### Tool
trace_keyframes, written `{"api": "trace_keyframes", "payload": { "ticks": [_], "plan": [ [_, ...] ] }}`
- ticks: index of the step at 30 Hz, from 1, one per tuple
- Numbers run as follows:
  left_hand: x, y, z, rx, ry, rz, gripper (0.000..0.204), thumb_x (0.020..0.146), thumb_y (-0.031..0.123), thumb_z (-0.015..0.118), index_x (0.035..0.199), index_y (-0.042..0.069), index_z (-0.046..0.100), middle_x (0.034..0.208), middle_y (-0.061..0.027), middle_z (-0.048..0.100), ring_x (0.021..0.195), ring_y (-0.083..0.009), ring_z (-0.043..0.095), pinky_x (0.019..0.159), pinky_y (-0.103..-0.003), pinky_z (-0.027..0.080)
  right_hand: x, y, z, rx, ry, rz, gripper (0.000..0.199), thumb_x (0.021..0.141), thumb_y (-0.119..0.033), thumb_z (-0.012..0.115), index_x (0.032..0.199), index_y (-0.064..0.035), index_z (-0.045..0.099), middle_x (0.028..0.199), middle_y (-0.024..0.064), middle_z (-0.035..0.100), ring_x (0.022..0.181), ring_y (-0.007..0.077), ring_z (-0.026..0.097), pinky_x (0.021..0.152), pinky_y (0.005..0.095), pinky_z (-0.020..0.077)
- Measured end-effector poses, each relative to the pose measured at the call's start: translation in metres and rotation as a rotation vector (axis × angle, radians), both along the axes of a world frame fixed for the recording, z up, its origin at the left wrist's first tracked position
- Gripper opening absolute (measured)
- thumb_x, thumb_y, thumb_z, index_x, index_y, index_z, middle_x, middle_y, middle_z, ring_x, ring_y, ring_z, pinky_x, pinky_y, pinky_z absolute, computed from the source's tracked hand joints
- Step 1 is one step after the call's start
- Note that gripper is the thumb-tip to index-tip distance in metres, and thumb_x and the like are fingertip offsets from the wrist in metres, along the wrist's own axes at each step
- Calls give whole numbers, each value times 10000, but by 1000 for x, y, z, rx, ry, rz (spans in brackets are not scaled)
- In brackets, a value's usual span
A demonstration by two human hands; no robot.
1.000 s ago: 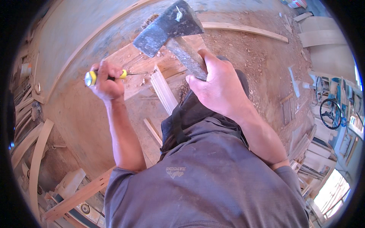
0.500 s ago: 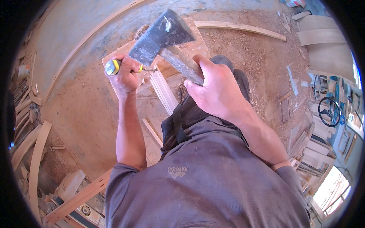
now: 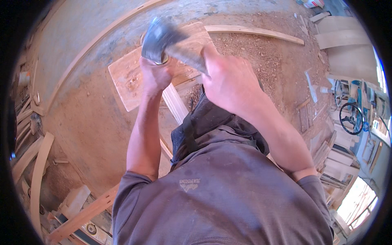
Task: The person chisels a piece of wood while striking the chisel with a small hammer by hand, occasionally moving the wood piece to different positions on a work surface.
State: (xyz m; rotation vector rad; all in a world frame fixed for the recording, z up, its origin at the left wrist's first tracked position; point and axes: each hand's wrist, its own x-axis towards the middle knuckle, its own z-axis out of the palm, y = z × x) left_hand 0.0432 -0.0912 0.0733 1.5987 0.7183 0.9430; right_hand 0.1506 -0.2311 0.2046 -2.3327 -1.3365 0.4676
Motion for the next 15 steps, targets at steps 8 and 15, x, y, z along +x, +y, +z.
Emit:
{"api": "trace_keyframes", "payload": {
  "ticks": [8, 15],
  "plan": [
    [-24, 31, 9, -311, 55, -493, 278, 830, 221, 877, 745, 90, 647, 745, 73, 600, 692, -44, 525, 624, -237, 458, -4, 5, 24, 447, 36, 16, 307, 854, -121, 708, 1110, -3, 585, 764, 183, 656, 709, 353, 692, 683, 434, 524],
    [-29, 24, 16, -167, 6, -333, 224, 815, 118, 869, 842, 24, 667, 767, -17, 679, 732, -86, 612, 702, -311, 548, 3, 8, -4, -39, 23, 142, 298, 853, -128, 650, 1126, -28, 583, 806, 240, 673, 807, 450, 670, 744, 540, 515]
  ]
}}
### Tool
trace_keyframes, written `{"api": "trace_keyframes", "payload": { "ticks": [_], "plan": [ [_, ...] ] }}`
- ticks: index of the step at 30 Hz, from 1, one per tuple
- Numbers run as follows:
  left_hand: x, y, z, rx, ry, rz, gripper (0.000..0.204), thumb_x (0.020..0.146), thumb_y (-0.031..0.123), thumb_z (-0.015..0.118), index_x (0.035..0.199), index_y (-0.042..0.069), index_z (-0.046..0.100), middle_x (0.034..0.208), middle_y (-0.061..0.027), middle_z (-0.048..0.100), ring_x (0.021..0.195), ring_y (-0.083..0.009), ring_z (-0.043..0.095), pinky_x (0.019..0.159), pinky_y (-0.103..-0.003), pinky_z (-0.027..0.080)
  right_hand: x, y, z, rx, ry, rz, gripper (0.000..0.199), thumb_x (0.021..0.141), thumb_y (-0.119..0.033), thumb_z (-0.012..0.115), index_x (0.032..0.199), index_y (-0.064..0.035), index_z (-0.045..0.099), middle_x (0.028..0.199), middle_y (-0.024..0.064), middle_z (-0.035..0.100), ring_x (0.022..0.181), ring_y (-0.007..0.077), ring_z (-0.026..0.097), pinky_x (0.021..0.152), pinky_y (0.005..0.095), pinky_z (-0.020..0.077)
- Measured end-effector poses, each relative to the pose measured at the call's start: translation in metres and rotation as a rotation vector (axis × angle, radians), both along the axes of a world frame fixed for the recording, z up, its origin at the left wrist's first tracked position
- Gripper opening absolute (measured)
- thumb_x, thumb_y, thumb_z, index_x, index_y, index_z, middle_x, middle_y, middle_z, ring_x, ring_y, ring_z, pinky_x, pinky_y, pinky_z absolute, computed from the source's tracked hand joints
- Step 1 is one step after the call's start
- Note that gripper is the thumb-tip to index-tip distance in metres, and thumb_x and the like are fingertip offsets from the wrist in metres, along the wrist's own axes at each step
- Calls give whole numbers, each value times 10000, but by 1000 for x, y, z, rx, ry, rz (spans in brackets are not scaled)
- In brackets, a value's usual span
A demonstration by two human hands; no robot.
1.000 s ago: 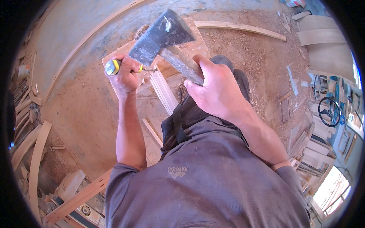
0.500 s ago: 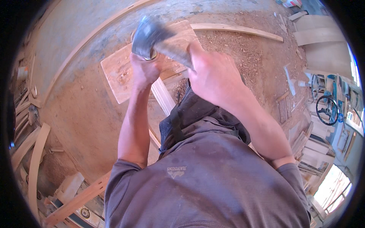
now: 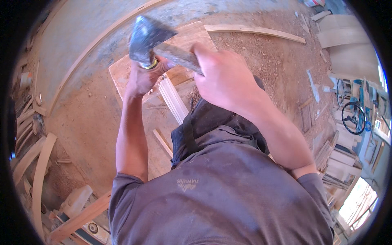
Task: The person chisels a piece of wood while striking the chisel with a small hammer by hand, occasionally moving the wood piece to different positions on a work surface.
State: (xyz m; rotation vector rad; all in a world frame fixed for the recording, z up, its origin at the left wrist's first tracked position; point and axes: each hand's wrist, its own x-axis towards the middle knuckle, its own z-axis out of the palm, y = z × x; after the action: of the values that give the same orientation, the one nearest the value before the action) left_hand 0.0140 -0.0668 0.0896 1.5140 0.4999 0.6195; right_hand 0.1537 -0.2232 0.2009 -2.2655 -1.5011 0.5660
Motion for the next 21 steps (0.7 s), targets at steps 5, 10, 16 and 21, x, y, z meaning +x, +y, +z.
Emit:
{"api": "trace_keyframes", "payload": {
  "ticks": [5, 10, 16, 21],
  "plan": [
    [-49, 4, -36, -282, -212, 293, 116, 864, -23, 733, 791, 8, 648, 669, -60, 618, 604, -128, 577, 559, -298, 479, 0, -41, -28, -152, 195, -209, 401, 828, -144, 694, 1159, 59, 596, 864, 245, 674, 835, 355, 701, 790, 427, 522],
    [-95, -14, 14, -145, -624, 591, 140, 863, -71, 596, 757, 18, 583, 612, -60, 571, 468, -128, 498, 434, -282, 390, 4, -140, -87, -233, 332, -393, 364, 834, -118, 686, 1151, 26, 583, 819, 195, 667, 699, 334, 677, 654, 429, 528],
    [-101, -17, -23, -493, 331, 611, 112, 873, 64, 723, 828, 29, 626, 659, -47, 603, 444, -118, 473, 413, -255, 371, 4, -184, -102, -342, 750, -661, 348, 827, -78, 677, 1131, 55, 572, 729, 65, 577, 532, 124, 567, 486, 302, 457],
    [-88, -91, -126, -549, 890, 385, 255, 789, 186, 872, 868, 22, 693, 697, -29, 635, 490, -112, 506, 431, -298, 386, 23, -166, -107, -374, 790, -624, 330, 829, -74, 667, 1124, 42, 577, 735, 55, 581, 546, 121, 572, 504, 307, 463]
  ]
}}
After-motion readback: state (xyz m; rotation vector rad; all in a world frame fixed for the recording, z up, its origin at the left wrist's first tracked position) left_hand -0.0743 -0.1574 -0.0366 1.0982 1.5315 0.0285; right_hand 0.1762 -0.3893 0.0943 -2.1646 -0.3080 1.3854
